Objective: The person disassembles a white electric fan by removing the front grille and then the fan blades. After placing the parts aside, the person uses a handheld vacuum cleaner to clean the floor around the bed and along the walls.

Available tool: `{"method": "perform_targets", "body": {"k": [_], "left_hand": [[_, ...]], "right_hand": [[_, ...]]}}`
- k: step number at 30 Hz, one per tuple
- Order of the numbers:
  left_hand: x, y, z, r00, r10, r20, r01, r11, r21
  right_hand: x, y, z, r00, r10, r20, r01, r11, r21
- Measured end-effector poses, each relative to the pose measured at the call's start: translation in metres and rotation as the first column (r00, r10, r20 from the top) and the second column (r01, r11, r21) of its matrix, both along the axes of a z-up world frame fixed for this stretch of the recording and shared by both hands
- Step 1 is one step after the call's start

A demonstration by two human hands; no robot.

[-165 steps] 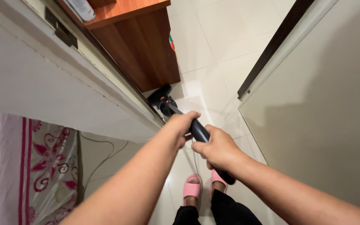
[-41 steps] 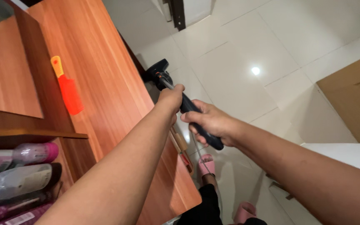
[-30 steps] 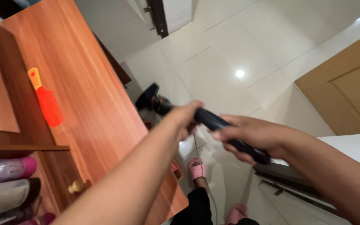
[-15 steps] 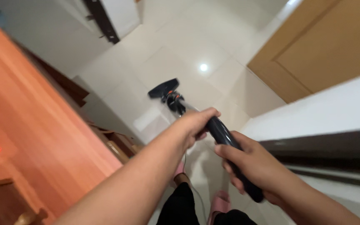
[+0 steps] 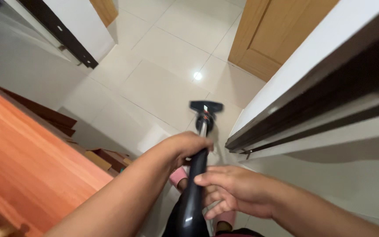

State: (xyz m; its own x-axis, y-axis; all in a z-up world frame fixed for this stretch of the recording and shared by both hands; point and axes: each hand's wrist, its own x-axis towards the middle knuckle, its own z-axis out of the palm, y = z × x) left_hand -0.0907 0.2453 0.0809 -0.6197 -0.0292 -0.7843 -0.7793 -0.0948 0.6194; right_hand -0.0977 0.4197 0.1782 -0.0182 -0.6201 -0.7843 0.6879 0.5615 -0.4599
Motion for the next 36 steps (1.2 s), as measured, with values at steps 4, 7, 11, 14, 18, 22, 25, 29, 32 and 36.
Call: {"method": "perform_targets", "body": {"k": [4,7,11,14,18,22,25,29,32,36], "left_hand": [[0.043,0.017,0.022,0.989,-0.087,0.121,0.096,0.993,-0.07],[0.073,0.038,0.03,0.999,-0.05,0.011,0.051,0.993,-0.11],[0.074,0.055,0.033,1.0,0.003,0.025,0.001,0.993,-0.121],[0.043,0.055,0.031,0.996,-0.048,0.069,0.058,0.988,-0.144],[-0.015,0.047,0.019,0.999,0.051,-0.01,-0.051,0.998,-0.031],[-0.064,0.041,-0.001,0.969,0.228,-0.097,-0.227,0.974,0.016],[-0.083,0.037,-0.006,0.914,0.4,-0.067,-0.387,0.91,0.149],[-0.083,0.01,0.001,0.829,0.557,-0.055,-0.546,0.826,0.139],[-0.074,-0.017,0.009,0.753,0.658,-0.012,-0.653,0.749,0.116],[-0.055,-0.062,0.003,0.634,0.773,0.023,-0.771,0.629,0.099]], "right_hand": [[0.011,0.003,-0.013,0.929,0.261,0.264,-0.242,0.965,-0.101],[0.026,0.017,-0.02,0.909,0.316,0.273,-0.261,0.94,-0.221],[0.028,0.035,-0.024,0.931,0.279,0.236,-0.212,0.938,-0.274],[0.011,0.038,-0.018,0.955,0.21,0.212,-0.159,0.959,-0.233],[-0.012,0.028,-0.005,0.991,-0.046,0.128,0.07,0.978,-0.195],[-0.015,0.005,0.002,0.904,-0.426,-0.032,0.426,0.905,-0.012],[-0.019,-0.014,0.002,0.847,-0.488,-0.209,0.508,0.86,0.049],[-0.034,-0.038,0.002,0.886,-0.349,-0.305,0.381,0.923,0.048],[-0.045,-0.062,0.002,0.925,-0.243,-0.293,0.262,0.965,0.027],[-0.054,-0.107,0.0,0.954,-0.068,-0.293,0.091,0.994,0.065]]}}
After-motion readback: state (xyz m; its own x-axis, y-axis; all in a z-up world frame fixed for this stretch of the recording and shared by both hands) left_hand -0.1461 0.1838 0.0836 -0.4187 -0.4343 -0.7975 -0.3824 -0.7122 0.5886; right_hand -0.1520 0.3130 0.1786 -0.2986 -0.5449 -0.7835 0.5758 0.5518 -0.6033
